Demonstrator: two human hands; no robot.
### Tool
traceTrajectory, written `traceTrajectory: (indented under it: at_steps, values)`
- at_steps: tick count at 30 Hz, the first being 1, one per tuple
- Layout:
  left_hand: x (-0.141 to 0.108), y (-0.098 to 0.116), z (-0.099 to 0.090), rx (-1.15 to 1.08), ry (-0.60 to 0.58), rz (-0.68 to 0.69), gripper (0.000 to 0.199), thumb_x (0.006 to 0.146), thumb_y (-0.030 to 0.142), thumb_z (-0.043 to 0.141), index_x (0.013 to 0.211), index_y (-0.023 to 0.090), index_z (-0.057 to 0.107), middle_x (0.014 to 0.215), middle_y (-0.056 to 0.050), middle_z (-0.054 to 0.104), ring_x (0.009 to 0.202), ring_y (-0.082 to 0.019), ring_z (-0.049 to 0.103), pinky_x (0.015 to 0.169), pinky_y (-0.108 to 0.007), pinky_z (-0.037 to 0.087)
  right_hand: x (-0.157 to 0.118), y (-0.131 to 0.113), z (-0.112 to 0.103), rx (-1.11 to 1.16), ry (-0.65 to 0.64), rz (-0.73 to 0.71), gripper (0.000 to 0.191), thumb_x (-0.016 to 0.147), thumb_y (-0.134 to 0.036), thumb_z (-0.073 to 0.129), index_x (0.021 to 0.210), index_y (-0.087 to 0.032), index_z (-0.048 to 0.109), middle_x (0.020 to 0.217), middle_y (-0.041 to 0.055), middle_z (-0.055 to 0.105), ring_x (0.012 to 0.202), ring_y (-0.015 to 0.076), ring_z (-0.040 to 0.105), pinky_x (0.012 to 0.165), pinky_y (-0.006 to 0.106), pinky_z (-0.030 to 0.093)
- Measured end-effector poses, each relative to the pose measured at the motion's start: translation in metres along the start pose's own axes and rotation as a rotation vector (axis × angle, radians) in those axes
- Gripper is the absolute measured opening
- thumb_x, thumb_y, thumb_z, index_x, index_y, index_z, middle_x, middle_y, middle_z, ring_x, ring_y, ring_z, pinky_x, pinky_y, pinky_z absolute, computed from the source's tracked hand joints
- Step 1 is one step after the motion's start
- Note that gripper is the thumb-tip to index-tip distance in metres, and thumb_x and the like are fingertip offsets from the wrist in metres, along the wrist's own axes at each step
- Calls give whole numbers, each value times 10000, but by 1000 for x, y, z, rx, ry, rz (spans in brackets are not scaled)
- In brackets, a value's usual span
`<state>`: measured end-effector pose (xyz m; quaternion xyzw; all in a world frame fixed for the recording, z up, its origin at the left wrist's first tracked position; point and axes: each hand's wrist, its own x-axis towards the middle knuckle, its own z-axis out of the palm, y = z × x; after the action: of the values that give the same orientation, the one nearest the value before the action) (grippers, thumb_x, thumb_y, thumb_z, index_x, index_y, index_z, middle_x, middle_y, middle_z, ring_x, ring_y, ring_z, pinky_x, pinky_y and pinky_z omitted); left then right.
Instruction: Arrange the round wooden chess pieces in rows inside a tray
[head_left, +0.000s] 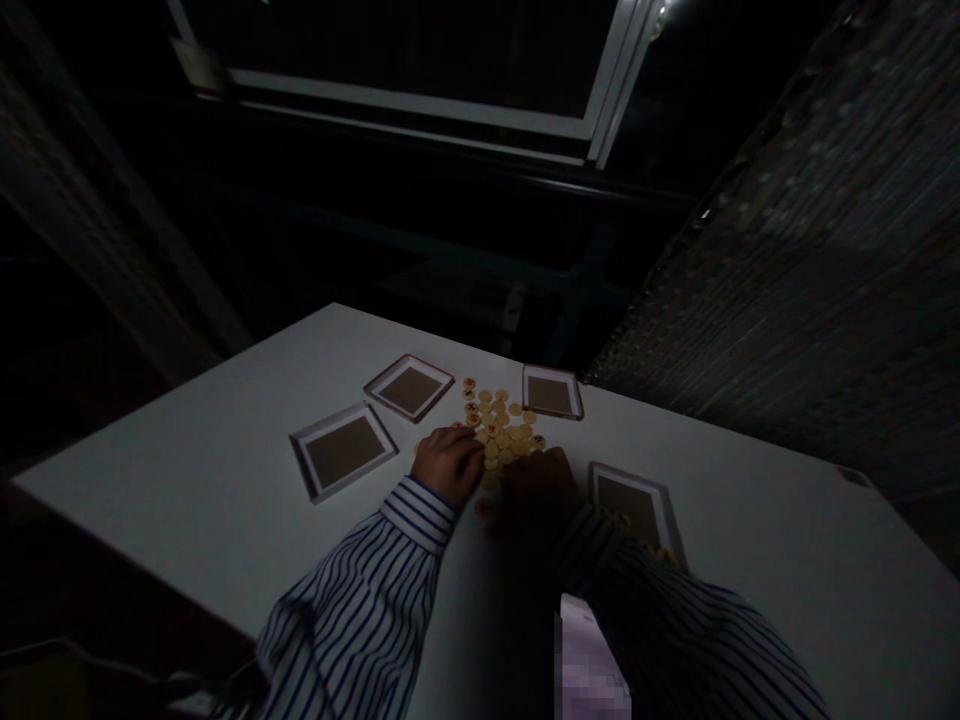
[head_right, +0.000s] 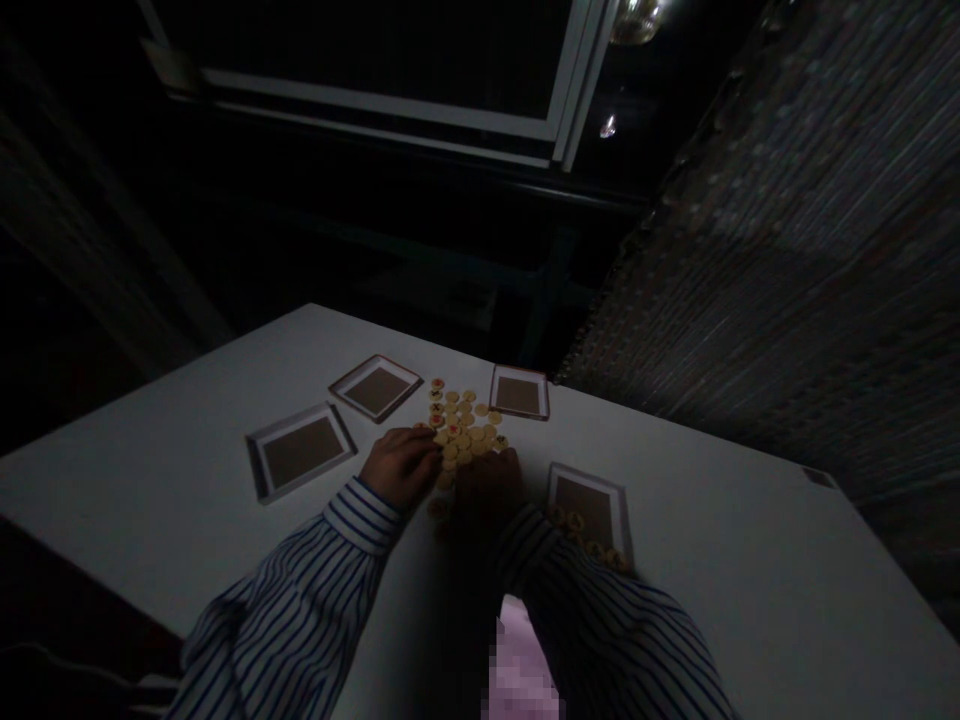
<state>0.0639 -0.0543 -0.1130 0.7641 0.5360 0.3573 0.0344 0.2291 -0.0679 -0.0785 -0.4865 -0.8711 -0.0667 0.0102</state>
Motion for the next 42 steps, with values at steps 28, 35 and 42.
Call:
traceTrajectory:
  at_steps: [28, 35, 42]
  values:
    - [0, 18, -1, -368, -20, -16, 194, 744, 263, 521, 886, 192, 632, 902, -47, 652, 872, -159, 568, 811, -327, 451, -1, 29, -16, 487, -51, 135, 296, 817, -296, 360, 829, -196, 639, 795, 16, 659, 683, 103, 574, 587, 178, 369]
    - [-3, 25, 4, -581, -95, -224, 228, 729, 315, 538, 882, 181, 642, 879, -44, 665, 817, -153, 602, 757, -285, 481, -4, 28, -20, 706, -44, 182, 291, 792, -308, 404, 833, -164, 653, 731, 26, 654, 657, 118, 569, 573, 190, 393]
    - [1, 31, 0, -707, -137, -393, 201, 672, 293, 585, 812, 165, 651, 719, -27, 677, 658, -145, 609, 608, -260, 499, -3, 28, -10, 816, -25, 205, 268, 779, -303, 422, 787, -160, 649, 721, 12, 649, 636, 107, 558, 567, 185, 411]
